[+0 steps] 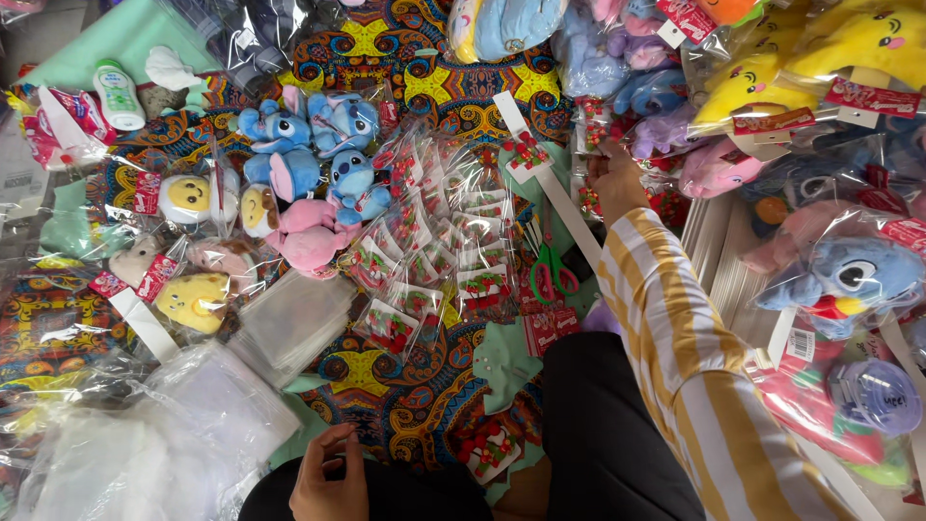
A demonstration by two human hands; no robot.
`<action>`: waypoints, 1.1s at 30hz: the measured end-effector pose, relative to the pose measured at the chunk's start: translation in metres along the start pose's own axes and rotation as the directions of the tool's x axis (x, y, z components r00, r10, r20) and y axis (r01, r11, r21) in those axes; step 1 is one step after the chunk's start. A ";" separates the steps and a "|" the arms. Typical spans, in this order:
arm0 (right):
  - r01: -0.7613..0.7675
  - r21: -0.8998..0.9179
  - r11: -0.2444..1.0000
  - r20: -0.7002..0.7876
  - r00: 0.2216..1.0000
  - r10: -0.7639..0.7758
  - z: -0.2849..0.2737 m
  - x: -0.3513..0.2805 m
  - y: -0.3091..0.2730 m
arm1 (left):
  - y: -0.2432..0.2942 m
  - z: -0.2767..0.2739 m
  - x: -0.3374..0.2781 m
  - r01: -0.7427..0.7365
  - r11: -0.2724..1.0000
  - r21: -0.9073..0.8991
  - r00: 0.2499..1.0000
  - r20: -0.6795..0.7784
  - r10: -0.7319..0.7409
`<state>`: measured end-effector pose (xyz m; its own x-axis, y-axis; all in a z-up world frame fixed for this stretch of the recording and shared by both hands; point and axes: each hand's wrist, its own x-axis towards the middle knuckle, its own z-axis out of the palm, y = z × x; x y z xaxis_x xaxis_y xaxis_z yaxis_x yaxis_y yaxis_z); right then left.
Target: The person sits on the floor surrounded by packaged toys and decorations. They remove a sheet of red and green pom-pom decorations from a plastic bag, then use green scissors to cut the decorations into smaller sections.
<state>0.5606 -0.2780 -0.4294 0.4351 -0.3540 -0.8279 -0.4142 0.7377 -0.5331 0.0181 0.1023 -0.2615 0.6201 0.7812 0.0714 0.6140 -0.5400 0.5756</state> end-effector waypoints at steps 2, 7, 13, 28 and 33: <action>0.057 0.119 0.991 0.106 0.992 -0.069 0.002 0.002 0.002 | 0.001 0.000 0.001 0.004 0.999 -0.035 1.000 -0.011 -0.005; 0.072 0.090 0.993 0.167 0.982 -0.087 -0.021 -0.003 -0.006 | 0.004 -0.002 0.002 -0.057 0.995 -0.086 0.998 -0.017 0.055; -0.029 0.072 0.997 0.325 0.946 0.004 -0.055 -0.075 -0.014 | 0.007 -0.002 0.002 -0.071 0.994 -0.080 0.997 -0.002 0.071; -0.177 -0.117 0.977 0.554 0.805 0.212 -0.198 -0.236 0.012 | 0.006 -0.024 -0.001 -0.061 0.990 -0.125 0.996 0.060 0.069; -0.110 -0.129 0.986 0.570 0.805 0.164 -0.243 -0.260 0.023 | -0.006 -0.028 -0.006 -0.148 0.974 -0.174 0.989 0.000 0.150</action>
<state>0.2433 -0.3084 -0.2686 0.7380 0.1640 -0.6545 -0.5590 0.6920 -0.4568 -0.0030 0.1094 -0.2422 0.7053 0.6912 0.1572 0.4210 -0.5868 0.6917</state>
